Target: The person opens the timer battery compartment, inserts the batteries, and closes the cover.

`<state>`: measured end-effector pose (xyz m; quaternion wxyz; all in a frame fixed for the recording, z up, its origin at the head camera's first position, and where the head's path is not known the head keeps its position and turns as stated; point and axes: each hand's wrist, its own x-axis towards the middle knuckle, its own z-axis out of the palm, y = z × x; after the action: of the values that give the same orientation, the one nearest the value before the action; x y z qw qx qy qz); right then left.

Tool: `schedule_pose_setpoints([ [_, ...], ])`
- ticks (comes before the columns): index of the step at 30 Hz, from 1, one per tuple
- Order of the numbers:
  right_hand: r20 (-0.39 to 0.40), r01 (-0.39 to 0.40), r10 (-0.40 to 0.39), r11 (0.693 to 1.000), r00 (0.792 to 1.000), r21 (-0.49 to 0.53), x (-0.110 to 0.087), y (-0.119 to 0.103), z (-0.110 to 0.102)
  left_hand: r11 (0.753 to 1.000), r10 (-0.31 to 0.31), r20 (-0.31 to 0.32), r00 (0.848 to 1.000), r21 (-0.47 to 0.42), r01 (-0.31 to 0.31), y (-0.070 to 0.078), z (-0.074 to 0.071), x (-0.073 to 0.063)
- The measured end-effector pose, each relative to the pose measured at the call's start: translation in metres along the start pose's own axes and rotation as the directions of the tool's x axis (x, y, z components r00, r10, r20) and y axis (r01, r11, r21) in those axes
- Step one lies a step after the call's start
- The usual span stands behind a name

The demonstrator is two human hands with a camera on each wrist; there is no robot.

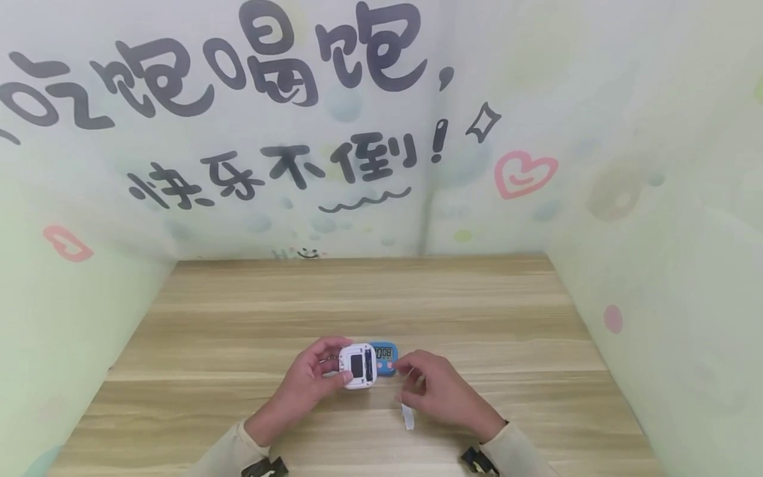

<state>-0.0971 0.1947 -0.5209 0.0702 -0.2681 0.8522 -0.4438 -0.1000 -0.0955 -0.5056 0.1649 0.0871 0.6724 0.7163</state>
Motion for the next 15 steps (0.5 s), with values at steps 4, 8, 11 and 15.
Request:
schedule_pose_setpoints([
  [4,0.042,-0.008,0.009,1.0,0.999,-0.029,-0.005,0.004,-0.001,1.0,-0.002,0.008,1.0,-0.004,0.002,-0.001,0.0,0.0],
  [8,0.009,0.027,-0.026,0.999,1.0,-0.022,-0.005,0.001,-0.002,1.0,0.0,0.008,1.0,-0.003,0.0,-0.003,0.001,0.0],
  [11,-0.017,0.053,-0.053,0.999,0.998,-0.003,-0.001,-0.007,-0.003,1.0,0.007,0.02,1.0,-0.006,-0.007,-0.003,0.003,0.0],
  [15,-0.044,0.077,-0.076,0.997,0.996,0.014,0.005,-0.018,-0.003,1.0,0.017,0.054,0.998,-0.018,-0.016,-0.004,0.005,0.0],
])
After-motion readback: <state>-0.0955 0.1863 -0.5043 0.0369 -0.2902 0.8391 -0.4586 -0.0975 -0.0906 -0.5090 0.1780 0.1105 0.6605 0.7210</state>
